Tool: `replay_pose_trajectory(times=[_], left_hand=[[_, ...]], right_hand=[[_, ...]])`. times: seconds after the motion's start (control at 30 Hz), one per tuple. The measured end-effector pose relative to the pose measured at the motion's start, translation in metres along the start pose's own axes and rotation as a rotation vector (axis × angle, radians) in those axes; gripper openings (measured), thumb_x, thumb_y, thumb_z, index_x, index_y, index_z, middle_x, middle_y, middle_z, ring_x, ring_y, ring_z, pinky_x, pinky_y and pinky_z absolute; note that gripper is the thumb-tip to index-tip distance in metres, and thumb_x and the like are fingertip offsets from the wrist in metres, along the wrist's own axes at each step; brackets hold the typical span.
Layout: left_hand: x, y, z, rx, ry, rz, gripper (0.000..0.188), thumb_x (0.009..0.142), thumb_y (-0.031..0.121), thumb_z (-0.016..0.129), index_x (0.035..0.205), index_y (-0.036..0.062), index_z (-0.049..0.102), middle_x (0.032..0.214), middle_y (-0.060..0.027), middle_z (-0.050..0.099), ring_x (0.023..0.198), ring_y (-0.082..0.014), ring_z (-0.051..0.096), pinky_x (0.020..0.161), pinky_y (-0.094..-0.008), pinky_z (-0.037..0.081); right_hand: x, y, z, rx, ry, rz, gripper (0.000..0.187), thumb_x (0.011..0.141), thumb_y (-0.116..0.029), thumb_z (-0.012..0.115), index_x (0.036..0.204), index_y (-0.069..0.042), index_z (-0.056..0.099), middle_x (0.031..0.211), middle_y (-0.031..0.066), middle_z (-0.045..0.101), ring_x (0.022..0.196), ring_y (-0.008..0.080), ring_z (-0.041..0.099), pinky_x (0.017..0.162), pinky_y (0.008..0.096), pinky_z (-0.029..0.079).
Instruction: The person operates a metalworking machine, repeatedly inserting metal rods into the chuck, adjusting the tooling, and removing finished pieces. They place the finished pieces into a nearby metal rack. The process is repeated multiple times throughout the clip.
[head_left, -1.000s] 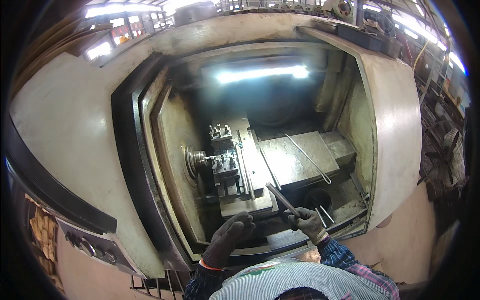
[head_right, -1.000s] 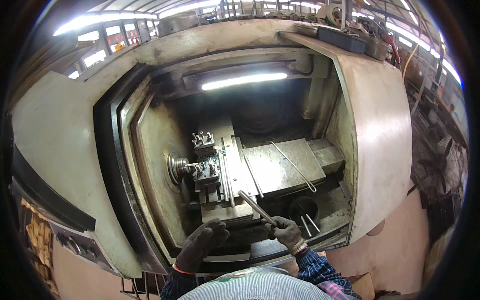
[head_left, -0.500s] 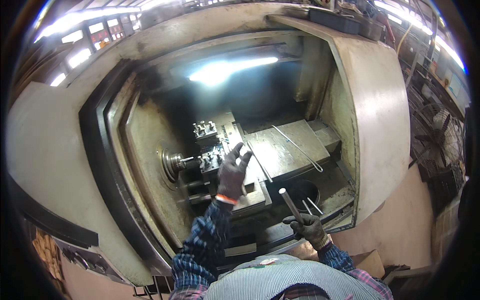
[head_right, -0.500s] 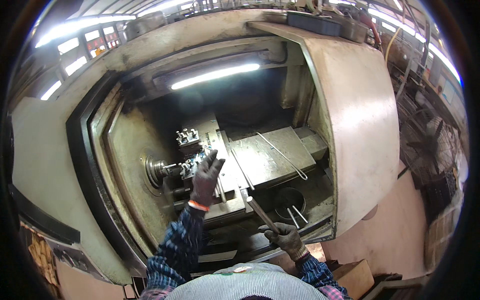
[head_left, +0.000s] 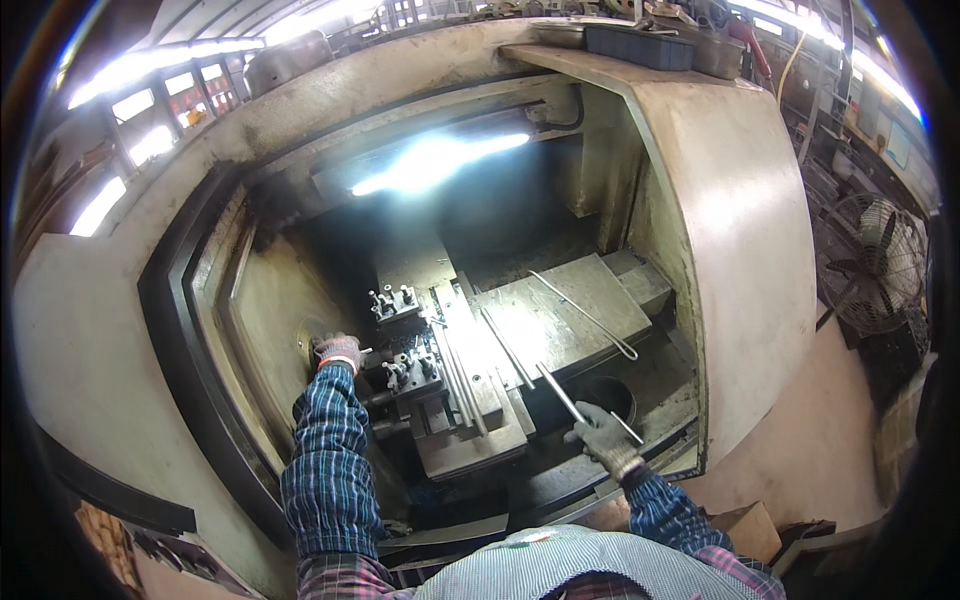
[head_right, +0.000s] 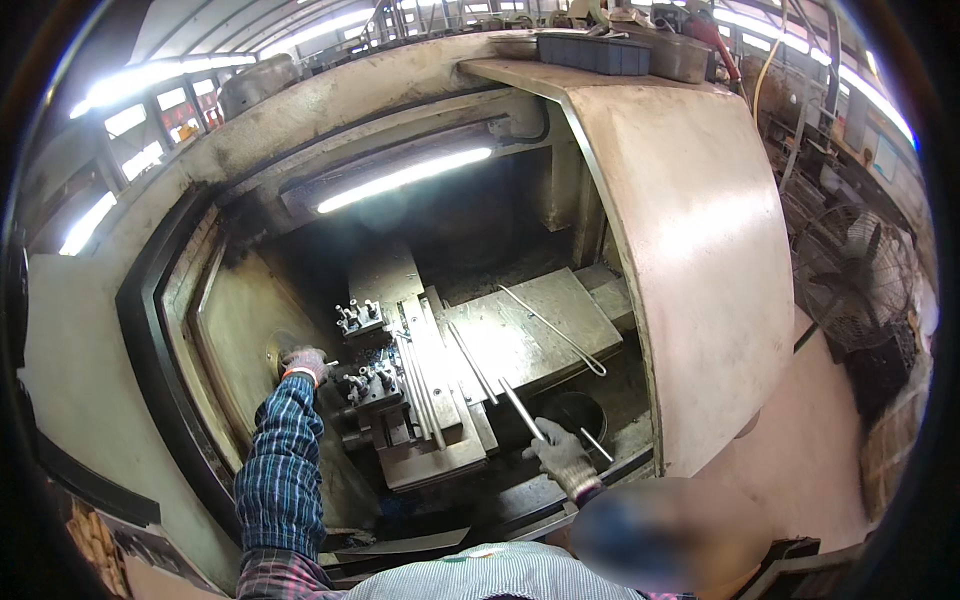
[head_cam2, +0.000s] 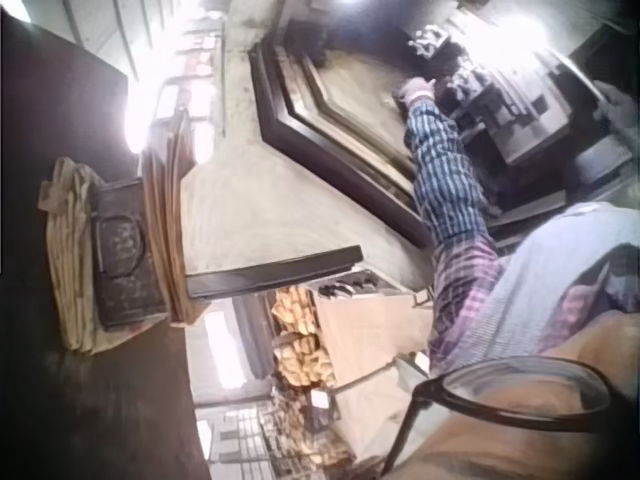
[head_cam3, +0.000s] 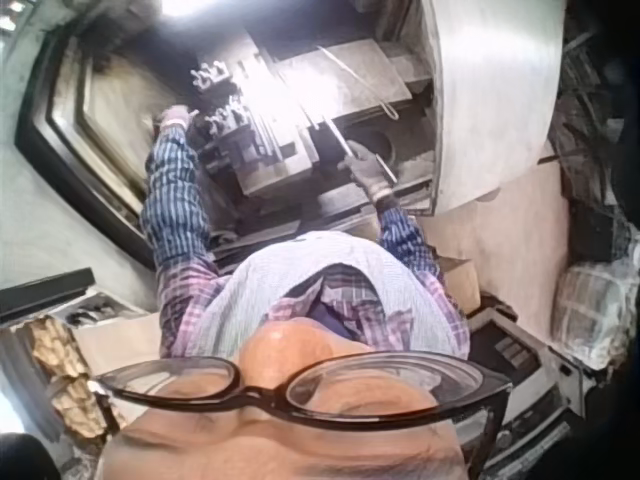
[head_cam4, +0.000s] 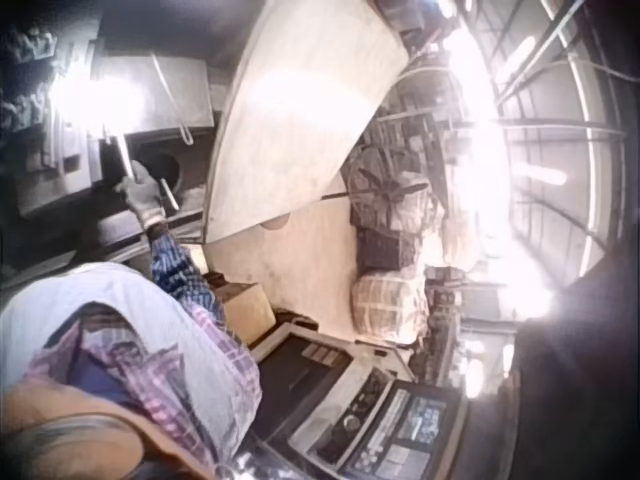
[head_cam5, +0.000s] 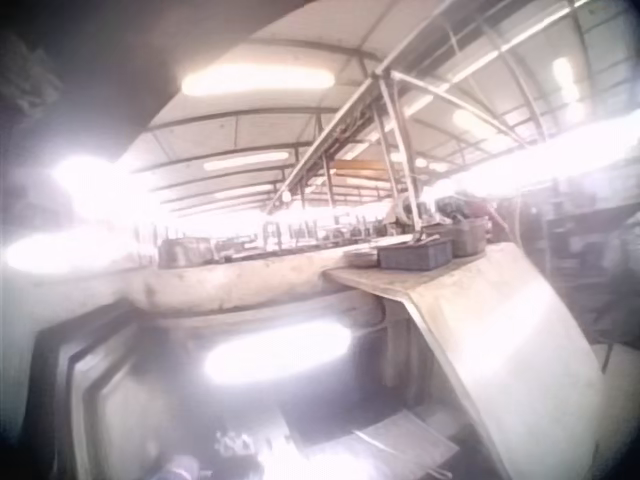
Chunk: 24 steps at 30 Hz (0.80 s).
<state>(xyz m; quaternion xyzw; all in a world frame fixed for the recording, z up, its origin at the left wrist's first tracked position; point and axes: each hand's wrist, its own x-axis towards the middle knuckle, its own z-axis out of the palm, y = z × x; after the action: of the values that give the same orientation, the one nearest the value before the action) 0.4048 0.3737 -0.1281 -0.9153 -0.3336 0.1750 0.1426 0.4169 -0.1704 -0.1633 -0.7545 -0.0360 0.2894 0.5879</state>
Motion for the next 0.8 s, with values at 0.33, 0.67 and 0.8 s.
replay_pose_trajectory(times=[0.33,0.67,0.8], left_hand=[[-0.006,-0.009,-0.035,0.016,-0.180,0.191,0.033,0.087,0.034,0.069,0.116,0.0204,0.077,0.121,-0.0108,0.073,0.115,-0.0310,0.069,0.090,-0.0553,0.054],[-0.004,0.121,-0.100,-0.218,-0.065,0.618,0.034,0.085,0.039,0.069,0.106,0.0141,0.077,0.103,-0.0129,0.075,0.096,-0.0319,0.071,0.086,-0.0425,0.056],[-0.038,0.164,-0.143,-0.347,0.141,0.674,0.036,0.092,0.044,0.063,0.109,0.0146,0.074,0.099,-0.0134,0.075,0.094,-0.0341,0.072,0.084,-0.0467,0.056]], right_hand=[[0.051,-0.022,0.000,0.332,-0.154,-0.272,0.079,0.087,0.004,0.073,0.153,0.007,0.031,0.131,0.0156,0.055,0.093,0.0167,0.067,0.078,0.0263,0.059],[0.101,-0.118,0.020,0.457,-0.197,-0.381,0.053,0.098,-0.001,0.062,0.148,0.002,0.044,0.139,0.0153,0.057,0.115,0.0224,0.065,0.096,0.0327,0.058],[0.144,-0.115,0.037,0.460,-0.102,-0.412,0.032,0.101,-0.005,0.061,0.132,-0.001,0.060,0.120,0.0074,0.067,0.101,0.0161,0.069,0.085,0.0292,0.060]])
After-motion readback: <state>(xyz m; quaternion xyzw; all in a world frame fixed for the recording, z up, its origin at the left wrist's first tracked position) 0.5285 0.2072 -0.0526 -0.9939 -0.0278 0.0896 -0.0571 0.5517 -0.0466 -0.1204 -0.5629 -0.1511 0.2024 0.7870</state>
